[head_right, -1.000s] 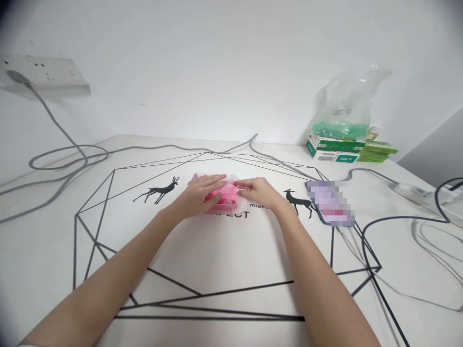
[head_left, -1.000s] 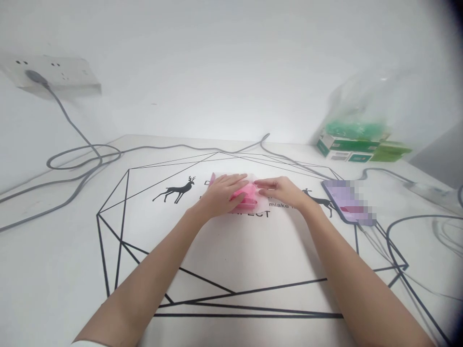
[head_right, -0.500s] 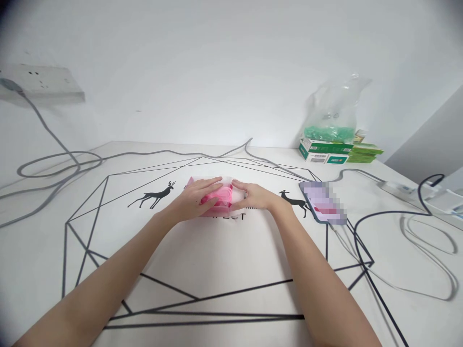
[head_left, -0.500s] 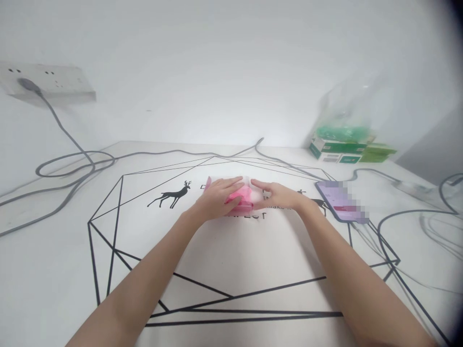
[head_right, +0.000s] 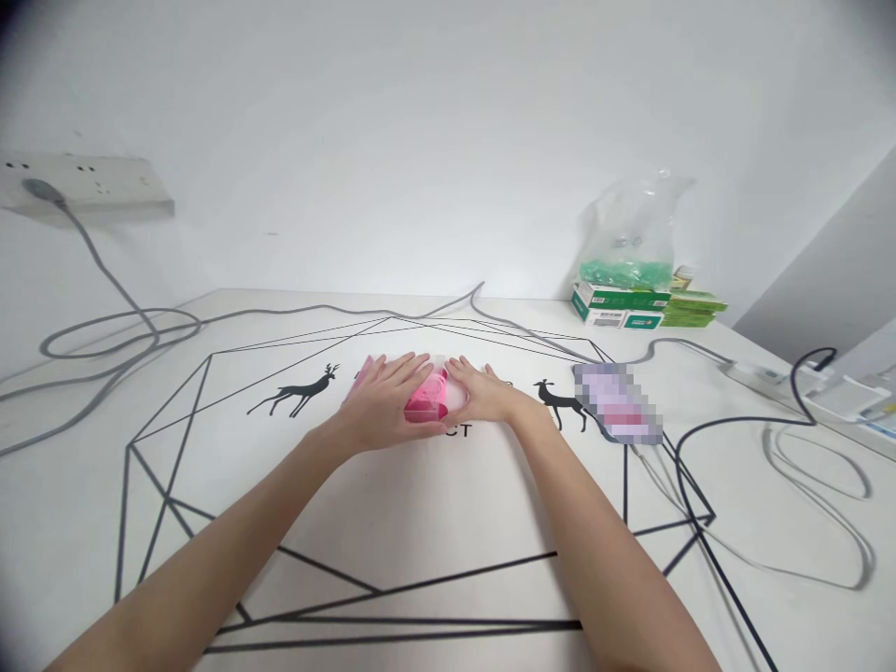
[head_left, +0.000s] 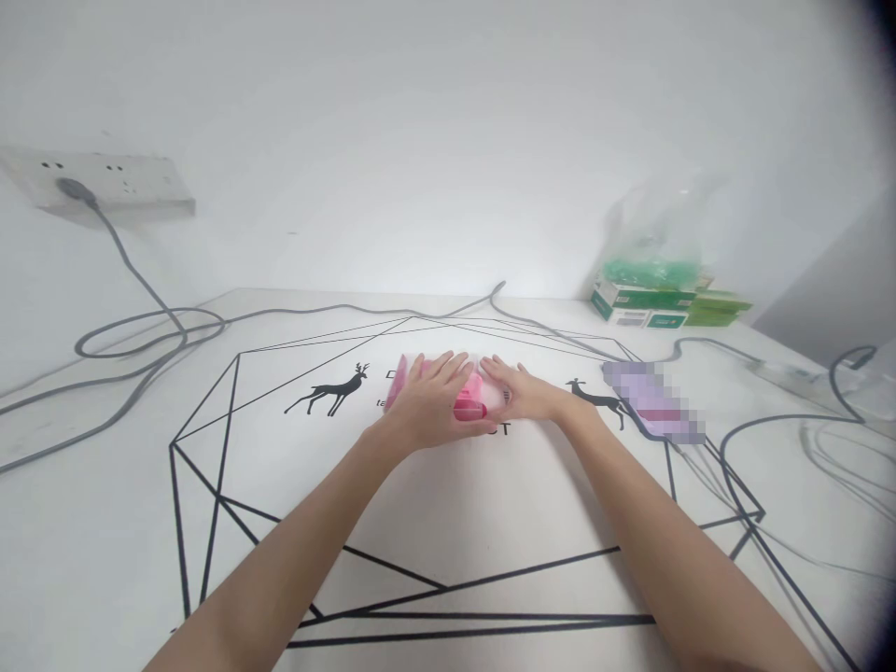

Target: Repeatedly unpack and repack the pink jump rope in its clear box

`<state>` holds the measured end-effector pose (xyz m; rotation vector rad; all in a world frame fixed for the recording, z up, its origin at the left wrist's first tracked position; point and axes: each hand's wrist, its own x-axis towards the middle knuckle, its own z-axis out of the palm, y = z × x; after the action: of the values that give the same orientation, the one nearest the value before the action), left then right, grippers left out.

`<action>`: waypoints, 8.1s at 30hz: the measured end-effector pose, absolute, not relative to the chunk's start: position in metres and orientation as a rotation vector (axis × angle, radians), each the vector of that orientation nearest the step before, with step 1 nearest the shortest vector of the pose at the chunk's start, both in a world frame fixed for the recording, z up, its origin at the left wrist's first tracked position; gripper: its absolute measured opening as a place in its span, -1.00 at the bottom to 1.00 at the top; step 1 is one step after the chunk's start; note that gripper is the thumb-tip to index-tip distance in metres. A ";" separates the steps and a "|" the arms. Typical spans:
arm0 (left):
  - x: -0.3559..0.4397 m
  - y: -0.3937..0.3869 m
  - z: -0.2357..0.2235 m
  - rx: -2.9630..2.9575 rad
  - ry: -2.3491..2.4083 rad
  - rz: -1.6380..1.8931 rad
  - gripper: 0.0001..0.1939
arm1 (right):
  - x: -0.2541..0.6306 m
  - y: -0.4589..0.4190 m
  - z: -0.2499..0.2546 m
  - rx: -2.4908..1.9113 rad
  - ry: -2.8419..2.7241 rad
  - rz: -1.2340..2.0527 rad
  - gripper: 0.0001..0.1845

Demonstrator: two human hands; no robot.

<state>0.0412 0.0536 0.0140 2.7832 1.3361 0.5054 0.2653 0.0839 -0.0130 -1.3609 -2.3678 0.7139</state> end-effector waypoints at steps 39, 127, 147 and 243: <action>0.024 0.049 0.025 2.606 1.330 0.176 -0.05 | 0.241 0.099 -0.017 -1.503 -2.169 0.549 -0.29; 0.022 0.055 0.017 2.657 1.254 0.245 -0.08 | 0.253 0.092 -0.042 -1.070 -2.256 0.576 -0.45; 0.021 0.056 0.015 2.650 1.258 0.246 -0.04 | 0.251 0.091 -0.036 -0.944 -2.254 0.764 -0.27; 0.107 -0.016 -0.064 2.895 1.246 0.589 -0.38 | 0.254 0.091 -0.025 -0.983 -2.292 0.694 -0.46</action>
<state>0.1067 -0.0162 -0.0643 2.8954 1.2463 0.5891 0.2538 0.0909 -0.0248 -0.9833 -2.2924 0.6940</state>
